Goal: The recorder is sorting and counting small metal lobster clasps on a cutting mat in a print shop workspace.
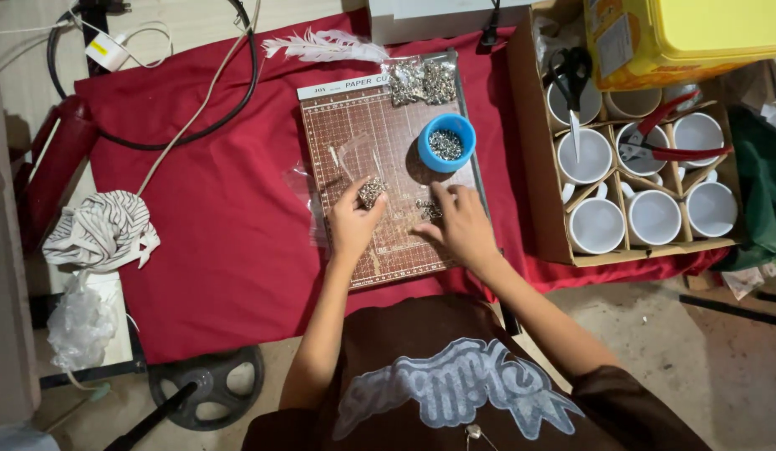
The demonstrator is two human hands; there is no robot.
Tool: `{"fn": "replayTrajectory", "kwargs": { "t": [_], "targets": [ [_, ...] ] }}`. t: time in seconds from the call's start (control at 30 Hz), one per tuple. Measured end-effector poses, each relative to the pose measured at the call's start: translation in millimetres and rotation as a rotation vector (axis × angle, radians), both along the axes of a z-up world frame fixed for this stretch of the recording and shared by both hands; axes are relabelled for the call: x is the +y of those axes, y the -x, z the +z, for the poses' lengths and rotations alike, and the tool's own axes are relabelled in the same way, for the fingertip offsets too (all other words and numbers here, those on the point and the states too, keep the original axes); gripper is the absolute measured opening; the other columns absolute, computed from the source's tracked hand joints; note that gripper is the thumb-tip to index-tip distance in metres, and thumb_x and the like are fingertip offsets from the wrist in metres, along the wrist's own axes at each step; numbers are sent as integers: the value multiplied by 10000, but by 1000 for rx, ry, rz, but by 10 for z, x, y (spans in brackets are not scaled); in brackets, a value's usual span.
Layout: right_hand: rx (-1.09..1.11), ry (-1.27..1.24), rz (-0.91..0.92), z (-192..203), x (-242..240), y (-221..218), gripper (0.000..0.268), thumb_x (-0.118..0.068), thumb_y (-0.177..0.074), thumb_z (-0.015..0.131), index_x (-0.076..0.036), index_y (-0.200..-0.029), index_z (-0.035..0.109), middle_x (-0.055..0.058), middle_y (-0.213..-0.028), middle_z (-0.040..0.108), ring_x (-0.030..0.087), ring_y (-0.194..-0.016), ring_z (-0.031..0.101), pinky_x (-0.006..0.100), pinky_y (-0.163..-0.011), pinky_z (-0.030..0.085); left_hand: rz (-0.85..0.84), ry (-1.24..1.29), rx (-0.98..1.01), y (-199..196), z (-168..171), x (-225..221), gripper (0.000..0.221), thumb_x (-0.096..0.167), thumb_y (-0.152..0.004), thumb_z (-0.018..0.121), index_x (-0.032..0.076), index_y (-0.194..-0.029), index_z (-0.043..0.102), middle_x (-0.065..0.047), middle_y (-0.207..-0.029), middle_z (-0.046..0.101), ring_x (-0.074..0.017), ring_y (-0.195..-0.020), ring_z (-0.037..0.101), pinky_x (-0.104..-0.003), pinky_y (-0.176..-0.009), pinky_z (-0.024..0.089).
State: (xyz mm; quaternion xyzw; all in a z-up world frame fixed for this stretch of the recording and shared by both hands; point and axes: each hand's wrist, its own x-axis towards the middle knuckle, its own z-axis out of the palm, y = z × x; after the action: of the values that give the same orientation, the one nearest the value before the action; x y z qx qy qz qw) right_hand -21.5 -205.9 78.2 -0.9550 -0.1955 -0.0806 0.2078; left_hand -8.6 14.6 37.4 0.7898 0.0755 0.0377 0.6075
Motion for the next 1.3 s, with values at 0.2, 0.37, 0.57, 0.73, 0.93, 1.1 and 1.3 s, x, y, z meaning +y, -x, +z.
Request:
{"fn": "replayTrajectory", "kwargs": {
  "t": [0.2,0.37,0.57,0.73,0.93,1.1,1.3],
  "targets": [
    [-21,53,49,-136,211,-265,465,-489,-927,720,-54,-998,571,126,-930,586,319,-857,623,428,-702,535,27,19,-77,26,-12,-24,468,147,-895,795,-28,-1305,653,-121,-977,783,-105,-753,755,-219,-601,603],
    [-126,85,157,-359,157,-369,270,-326,-986,684,-93,-943,554,85,-829,609,283,-728,659,408,-589,536,78,-50,-15,37,9,-67,464,154,-871,822,-42,-1269,686,-153,-901,781,-144,-684,719,-245,-561,573],
    [-122,116,263,-508,95,-469,214,-275,-976,674,-96,-960,558,81,-811,630,279,-660,676,401,-534,528,60,8,-148,39,-91,-59,441,138,-885,813,-48,-1262,677,-167,-1036,782,-157,-853,776,-254,-674,651],
    [-111,97,308,-466,53,-526,212,-270,-975,678,-93,-975,563,87,-798,630,291,-648,673,414,-522,516,26,-89,-143,63,-207,-47,403,131,-895,809,-19,-1250,692,-167,-1105,768,-187,-869,785,-259,-703,673],
    [-108,-176,246,186,257,-521,218,-180,-999,700,-55,-907,546,130,-782,614,328,-657,636,434,-569,485,44,-215,-212,131,-242,-82,407,161,-886,841,76,-1267,726,-147,-1122,782,-210,-851,795,-304,-737,679],
    [-146,-382,219,668,510,-730,270,-172,-1020,719,-33,-885,532,134,-769,586,312,-642,611,428,-584,468,1,-234,-376,135,-158,-79,451,122,-918,810,44,-1347,694,-163,-1172,741,-240,-940,770,-305,-743,665],
    [-266,-149,386,634,665,-955,344,-293,-1025,710,-60,-835,545,100,-733,572,289,-592,598,416,-519,463,13,-187,-328,151,-59,-80,380,153,-912,811,35,-1260,713,-162,-1097,765,-230,-879,782,-312,-724,657]
  ]
}}
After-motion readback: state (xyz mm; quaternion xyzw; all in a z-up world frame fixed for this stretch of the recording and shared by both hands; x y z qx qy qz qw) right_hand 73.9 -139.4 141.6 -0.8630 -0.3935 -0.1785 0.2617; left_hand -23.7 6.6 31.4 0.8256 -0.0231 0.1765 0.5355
